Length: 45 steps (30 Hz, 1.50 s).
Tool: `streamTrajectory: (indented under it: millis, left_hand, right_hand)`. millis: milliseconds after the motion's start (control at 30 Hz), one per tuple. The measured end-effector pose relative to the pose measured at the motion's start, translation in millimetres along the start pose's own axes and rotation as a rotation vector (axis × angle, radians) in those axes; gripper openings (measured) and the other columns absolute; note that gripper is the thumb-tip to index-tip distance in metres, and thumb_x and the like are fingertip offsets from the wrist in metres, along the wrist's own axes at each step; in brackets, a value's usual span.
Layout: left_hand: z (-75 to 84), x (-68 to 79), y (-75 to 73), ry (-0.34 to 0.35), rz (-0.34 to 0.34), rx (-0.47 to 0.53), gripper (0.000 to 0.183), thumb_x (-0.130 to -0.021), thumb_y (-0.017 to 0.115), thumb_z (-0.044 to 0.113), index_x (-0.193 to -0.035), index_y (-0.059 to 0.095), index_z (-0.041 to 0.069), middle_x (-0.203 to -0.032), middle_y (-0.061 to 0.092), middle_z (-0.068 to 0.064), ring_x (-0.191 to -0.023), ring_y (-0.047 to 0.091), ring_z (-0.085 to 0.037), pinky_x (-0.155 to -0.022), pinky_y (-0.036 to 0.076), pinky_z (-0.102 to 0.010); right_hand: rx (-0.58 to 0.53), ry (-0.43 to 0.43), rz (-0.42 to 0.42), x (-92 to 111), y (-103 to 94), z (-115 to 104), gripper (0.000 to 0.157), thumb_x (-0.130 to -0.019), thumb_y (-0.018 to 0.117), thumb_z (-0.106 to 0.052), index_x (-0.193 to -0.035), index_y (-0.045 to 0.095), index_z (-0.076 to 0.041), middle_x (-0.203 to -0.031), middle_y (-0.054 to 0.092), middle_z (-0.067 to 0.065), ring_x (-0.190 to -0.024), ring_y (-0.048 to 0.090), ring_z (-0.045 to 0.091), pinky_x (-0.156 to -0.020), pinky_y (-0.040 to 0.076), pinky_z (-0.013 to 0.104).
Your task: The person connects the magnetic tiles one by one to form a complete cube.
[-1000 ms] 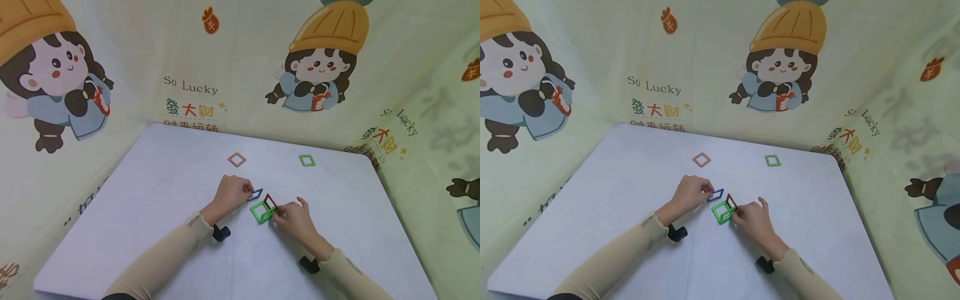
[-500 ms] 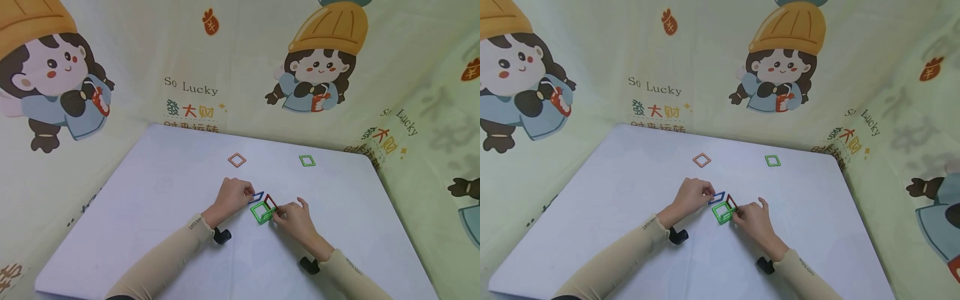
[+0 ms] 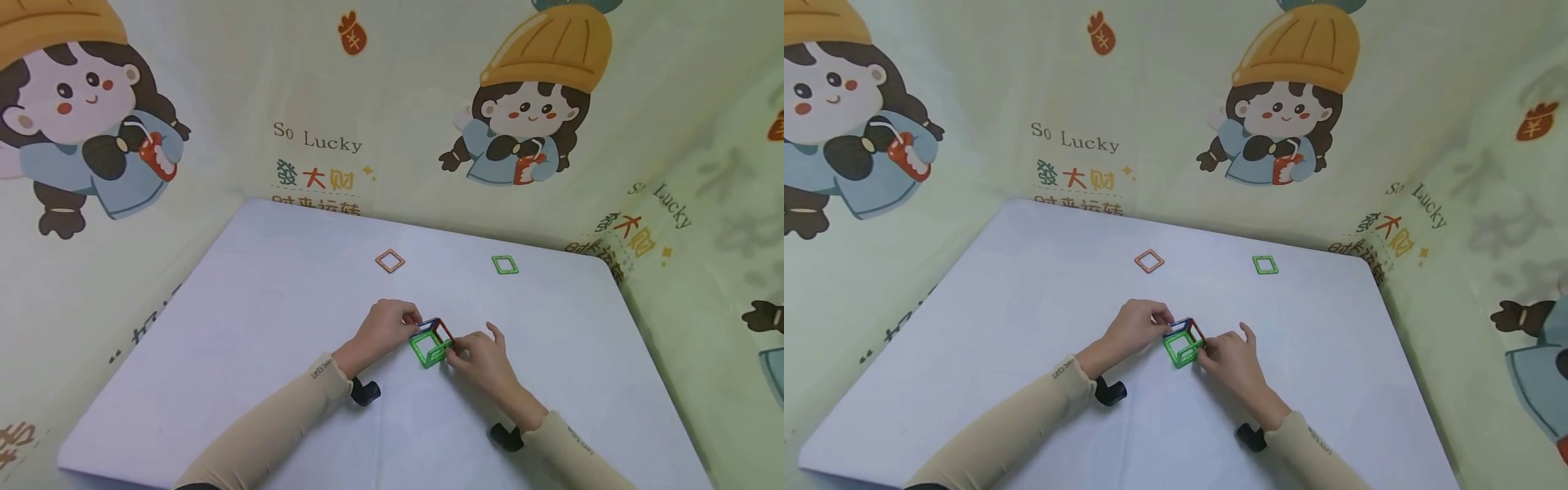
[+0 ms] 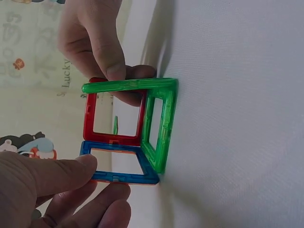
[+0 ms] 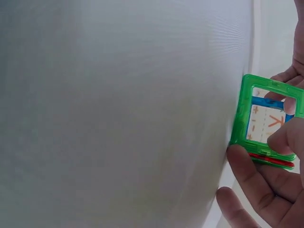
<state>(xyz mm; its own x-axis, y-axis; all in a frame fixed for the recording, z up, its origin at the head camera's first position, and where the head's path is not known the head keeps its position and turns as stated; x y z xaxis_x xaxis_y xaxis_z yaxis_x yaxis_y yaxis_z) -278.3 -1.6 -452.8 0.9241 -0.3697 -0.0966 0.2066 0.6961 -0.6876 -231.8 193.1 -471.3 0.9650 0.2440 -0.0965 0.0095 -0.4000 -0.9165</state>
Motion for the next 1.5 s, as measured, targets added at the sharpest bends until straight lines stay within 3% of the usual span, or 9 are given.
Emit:
streamTrajectory:
  millis: [267, 400, 533, 667, 833, 1033, 1233, 1400, 1500]
  left_hand:
    - [-0.2, 0.9, 1.2, 0.016, -0.033, 0.005, 0.006, -0.088, 0.082, 0.014, -0.093, 0.079, 0.014, -0.077, 0.070, 0.009, -0.075, 0.060, -0.007, -0.069, 0.047, -0.026]
    - [-2.5, 1.2, 1.9, 0.011, -0.037, -0.005, 0.006, -0.088, 0.082, 0.015, -0.093, 0.078, 0.016, -0.079, 0.070, 0.010, -0.076, 0.061, -0.007, -0.070, 0.048, -0.026]
    - [-4.1, 1.1, 6.5, 0.023, -0.050, -0.045, 0.006, -0.089, 0.081, 0.016, -0.093, 0.077, 0.019, -0.082, 0.070, 0.011, -0.078, 0.060, -0.007, -0.071, 0.048, -0.025]
    - [-4.5, 2.6, 10.4, 0.022, -0.060, -0.086, 0.006, -0.091, 0.079, 0.019, -0.094, 0.075, 0.023, -0.085, 0.068, 0.012, -0.078, 0.059, -0.007, -0.070, 0.047, -0.026]
    - [-5.0, 5.4, 14.8, 0.018, -0.067, -0.118, 0.007, -0.092, 0.078, 0.020, -0.096, 0.074, 0.024, -0.088, 0.068, 0.011, -0.079, 0.059, -0.007, -0.070, 0.047, -0.026]
    - [-0.6, 2.1, 14.9, 0.031, -0.081, -0.125, 0.007, -0.093, 0.076, 0.018, -0.095, 0.074, 0.024, -0.089, 0.068, 0.010, -0.080, 0.058, -0.007, -0.068, 0.046, -0.025]
    - [-0.9, 1.5, 8.7, 0.031, -0.045, -0.132, 0.012, -0.095, 0.075, 0.025, -0.107, 0.074, 0.022, -0.103, 0.069, 0.004, -0.088, 0.064, -0.011, -0.073, 0.051, -0.027]
    - [7.1, 5.8, 8.4, 0.140, -0.015, -0.176, 0.025, -0.097, 0.072, 0.038, -0.115, 0.074, 0.020, -0.115, 0.068, 0.001, -0.105, 0.061, -0.018, -0.088, 0.051, -0.034]
    - [16.8, 8.2, 14.0, 0.238, -0.030, -0.243, 0.026, -0.094, 0.075, 0.043, -0.110, 0.076, 0.023, -0.112, 0.068, 0.005, -0.101, 0.058, -0.017, -0.086, 0.048, -0.033]
  right_hand:
    - [-0.021, -0.022, 0.025, 2.7, 1.2, -0.8, 0.005, -0.089, 0.077, -0.016, -0.088, 0.080, -0.012, -0.078, 0.076, -0.006, -0.094, 0.067, 0.021, -0.118, 0.017, 0.067]
    - [-0.043, -0.049, 0.003, 2.3, -1.9, 1.4, 0.013, -0.092, 0.068, -0.011, -0.092, 0.080, -0.012, -0.086, 0.077, -0.005, -0.099, 0.067, 0.024, -0.118, 0.015, 0.069]
    - [-0.090, -0.033, -0.015, -2.0, -7.4, 15.8, 0.023, -0.099, 0.059, -0.006, -0.107, 0.080, -0.011, -0.090, 0.077, -0.007, -0.105, 0.066, 0.026, -0.119, 0.009, 0.069]
    - [-0.153, -0.050, -0.044, -17.0, -6.3, 30.1, 0.024, -0.099, 0.066, -0.010, -0.122, 0.075, -0.012, -0.095, 0.079, -0.004, -0.104, 0.070, 0.027, -0.117, 0.014, 0.071]
    - [-0.258, -0.123, -0.165, -31.2, 7.8, 28.1, 0.039, -0.096, 0.071, -0.010, -0.135, 0.069, -0.014, -0.110, 0.078, -0.001, -0.104, 0.073, 0.022, -0.115, 0.018, 0.075]
    - [-0.250, -0.178, -0.162, -34.7, 7.9, 19.3, 0.033, -0.094, 0.071, -0.002, -0.125, 0.075, -0.012, -0.117, 0.077, 0.003, -0.115, 0.069, 0.029, -0.113, 0.022, 0.074]
    - [-0.180, -0.141, -0.097, -38.7, 4.1, 20.1, 0.029, -0.093, 0.074, -0.005, -0.121, 0.077, -0.012, -0.112, 0.078, 0.003, -0.113, 0.070, 0.030, -0.116, 0.019, 0.072]
    - [-0.134, -0.106, -0.048, -40.2, 2.0, 21.4, 0.026, -0.093, 0.075, -0.009, -0.119, 0.077, -0.010, -0.111, 0.079, 0.005, -0.111, 0.071, 0.030, -0.115, 0.019, 0.072]
    - [-0.125, -0.110, -0.016, -40.3, 0.2, 21.1, 0.026, -0.092, 0.076, -0.010, -0.118, 0.077, -0.009, -0.109, 0.079, 0.006, -0.108, 0.072, 0.031, -0.115, 0.020, 0.073]
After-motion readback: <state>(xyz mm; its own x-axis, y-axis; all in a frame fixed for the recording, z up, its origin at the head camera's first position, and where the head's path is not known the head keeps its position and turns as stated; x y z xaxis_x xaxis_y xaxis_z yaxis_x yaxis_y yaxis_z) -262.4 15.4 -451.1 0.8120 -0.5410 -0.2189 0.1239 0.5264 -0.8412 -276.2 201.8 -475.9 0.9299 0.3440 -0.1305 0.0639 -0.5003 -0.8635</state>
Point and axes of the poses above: each hand's wrist, its own x-axis away from the middle knuckle, its own y-axis out of the palm, z = x × y, the point moved 5 cm from there along -x, towards the middle knuckle
